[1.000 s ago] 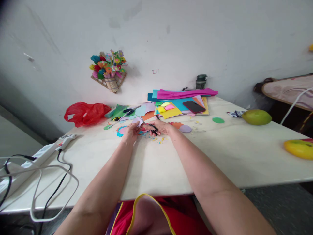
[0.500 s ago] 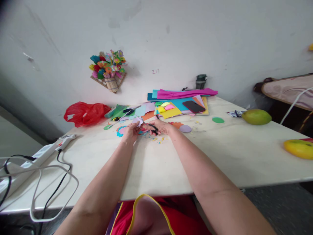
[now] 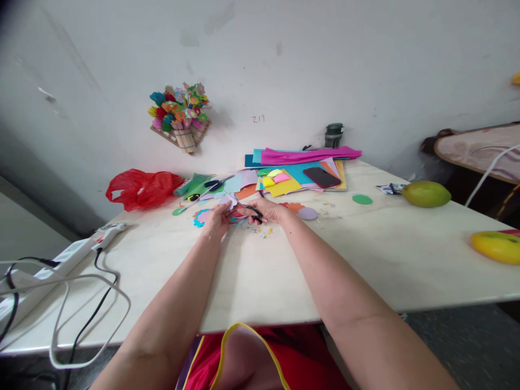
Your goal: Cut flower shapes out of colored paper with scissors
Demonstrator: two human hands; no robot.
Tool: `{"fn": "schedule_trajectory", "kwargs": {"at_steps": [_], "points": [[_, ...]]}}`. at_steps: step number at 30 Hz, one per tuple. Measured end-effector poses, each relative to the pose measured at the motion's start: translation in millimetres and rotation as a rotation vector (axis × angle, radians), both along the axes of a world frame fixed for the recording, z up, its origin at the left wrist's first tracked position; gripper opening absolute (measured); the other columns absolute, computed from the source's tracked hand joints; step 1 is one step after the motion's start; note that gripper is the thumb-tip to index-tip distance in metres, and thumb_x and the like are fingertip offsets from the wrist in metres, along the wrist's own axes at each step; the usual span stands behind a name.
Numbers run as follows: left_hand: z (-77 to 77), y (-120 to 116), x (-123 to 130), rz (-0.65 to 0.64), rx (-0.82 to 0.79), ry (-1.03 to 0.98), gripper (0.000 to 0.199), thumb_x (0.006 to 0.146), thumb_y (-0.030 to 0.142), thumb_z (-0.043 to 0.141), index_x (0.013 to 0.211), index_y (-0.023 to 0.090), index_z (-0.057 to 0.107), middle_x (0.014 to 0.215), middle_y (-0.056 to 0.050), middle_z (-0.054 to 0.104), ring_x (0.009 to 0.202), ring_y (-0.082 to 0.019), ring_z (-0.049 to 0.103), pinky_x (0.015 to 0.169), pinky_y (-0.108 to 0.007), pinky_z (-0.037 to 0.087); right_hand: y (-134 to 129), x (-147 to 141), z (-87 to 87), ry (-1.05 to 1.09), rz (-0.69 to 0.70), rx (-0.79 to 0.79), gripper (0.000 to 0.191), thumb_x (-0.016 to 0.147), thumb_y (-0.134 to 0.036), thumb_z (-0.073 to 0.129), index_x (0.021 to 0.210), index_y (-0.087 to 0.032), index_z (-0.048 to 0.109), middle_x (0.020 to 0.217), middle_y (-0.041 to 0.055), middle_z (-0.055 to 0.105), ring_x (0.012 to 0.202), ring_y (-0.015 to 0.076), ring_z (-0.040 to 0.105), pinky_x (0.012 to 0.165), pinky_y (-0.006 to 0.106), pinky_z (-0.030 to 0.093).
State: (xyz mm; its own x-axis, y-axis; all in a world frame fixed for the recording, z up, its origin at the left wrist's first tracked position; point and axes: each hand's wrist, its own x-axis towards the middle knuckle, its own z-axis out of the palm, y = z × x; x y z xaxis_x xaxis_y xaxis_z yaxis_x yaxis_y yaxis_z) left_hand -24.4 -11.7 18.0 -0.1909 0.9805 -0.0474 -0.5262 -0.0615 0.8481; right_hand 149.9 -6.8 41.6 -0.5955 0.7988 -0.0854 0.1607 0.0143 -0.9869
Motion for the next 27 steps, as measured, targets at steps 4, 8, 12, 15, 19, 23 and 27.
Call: {"fn": "schedule_trajectory", "kwargs": {"at_steps": [4, 8, 12, 15, 19, 23, 27], "points": [[-0.3, -0.3, 0.4, -0.014, 0.020, -0.005, 0.015, 0.069, 0.006, 0.073, 0.069, 0.016, 0.062, 0.067, -0.003, 0.072, 0.062, -0.014, 0.070, 0.063, -0.021, 0.056, -0.3, 0.2, -0.3, 0.001, 0.004, 0.017, 0.025, 0.087, -0.031, 0.058, 0.069, -0.014, 0.056, 0.053, 0.0012, 0.061, 0.039, 0.0062, 0.051, 0.031, 0.016, 0.022], [-1.1, 0.6, -0.5, -0.009, 0.020, 0.000, 0.017, 0.066, 0.008, 0.075, 0.072, 0.016, 0.062, 0.067, -0.003, 0.071, 0.066, -0.017, 0.072, 0.066, -0.024, 0.058, -2.0, 0.2, 1.9, -0.012, 0.005, 0.038, 0.023, 0.084, -0.028, 0.063, 0.068, -0.014, 0.056, 0.053, 0.0005, 0.060, 0.039, 0.0055, 0.050, 0.032, 0.015, 0.023], [-0.3, 0.3, -0.8, -0.010, 0.013, -0.001, 0.016, 0.067, 0.008, 0.075, 0.070, 0.016, 0.062, 0.067, -0.003, 0.071, 0.063, -0.016, 0.071, 0.062, -0.022, 0.056, -2.6, -0.3, 2.9, -0.015, 0.003, 0.042, 0.022, 0.081, -0.027, 0.067, 0.068, -0.014, 0.056, 0.052, -0.0002, 0.060, 0.038, 0.0051, 0.048, 0.032, 0.015, 0.023], [1.2, -1.0, 0.1, -0.008, 0.011, -0.007, 0.015, 0.067, 0.006, 0.074, 0.067, 0.015, 0.062, 0.066, -0.003, 0.071, 0.060, -0.014, 0.070, 0.062, -0.021, 0.055, -1.2, -0.6, 1.3, -0.009, 0.006, 0.042, 0.022, 0.081, -0.028, 0.068, 0.070, -0.013, 0.057, 0.053, -0.0006, 0.060, 0.038, 0.0051, 0.048, 0.032, 0.015, 0.023], [2.2, -2.1, 1.5, -0.022, 0.028, -0.016, 0.013, 0.068, 0.006, 0.073, 0.069, 0.015, 0.064, 0.067, -0.003, 0.071, 0.062, -0.014, 0.070, 0.064, -0.022, 0.056, 2.5, -0.7, -2.7, 0.016, 0.003, 0.054, 0.023, 0.086, -0.030, 0.062, 0.071, -0.014, 0.058, 0.055, 0.0014, 0.062, 0.039, 0.0066, 0.051, 0.031, 0.016, 0.022], [1.6, -1.7, 1.4, -0.034, 0.036, -0.018, 0.011, 0.068, 0.005, 0.073, 0.069, 0.014, 0.066, 0.068, -0.004, 0.072, 0.060, -0.014, 0.069, 0.063, -0.022, 0.057, 3.8, -0.6, -3.9, 0.025, 0.004, 0.057, 0.022, 0.087, -0.028, 0.059, 0.070, -0.014, 0.057, 0.056, 0.0022, 0.063, 0.039, 0.0068, 0.052, 0.031, 0.016, 0.022], [1.1, -1.3, 1.1, -0.038, 0.032, -0.004, 0.010, 0.068, 0.007, 0.072, 0.070, 0.014, 0.066, 0.067, -0.004, 0.071, 0.062, -0.015, 0.070, 0.065, -0.023, 0.057, 1.7, -1.0, -1.4, 0.015, -0.013, 0.079, 0.022, 0.084, -0.027, 0.064, 0.069, -0.014, 0.057, 0.055, 0.0011, 0.062, 0.039, 0.0066, 0.051, 0.031, 0.016, 0.022]]}}
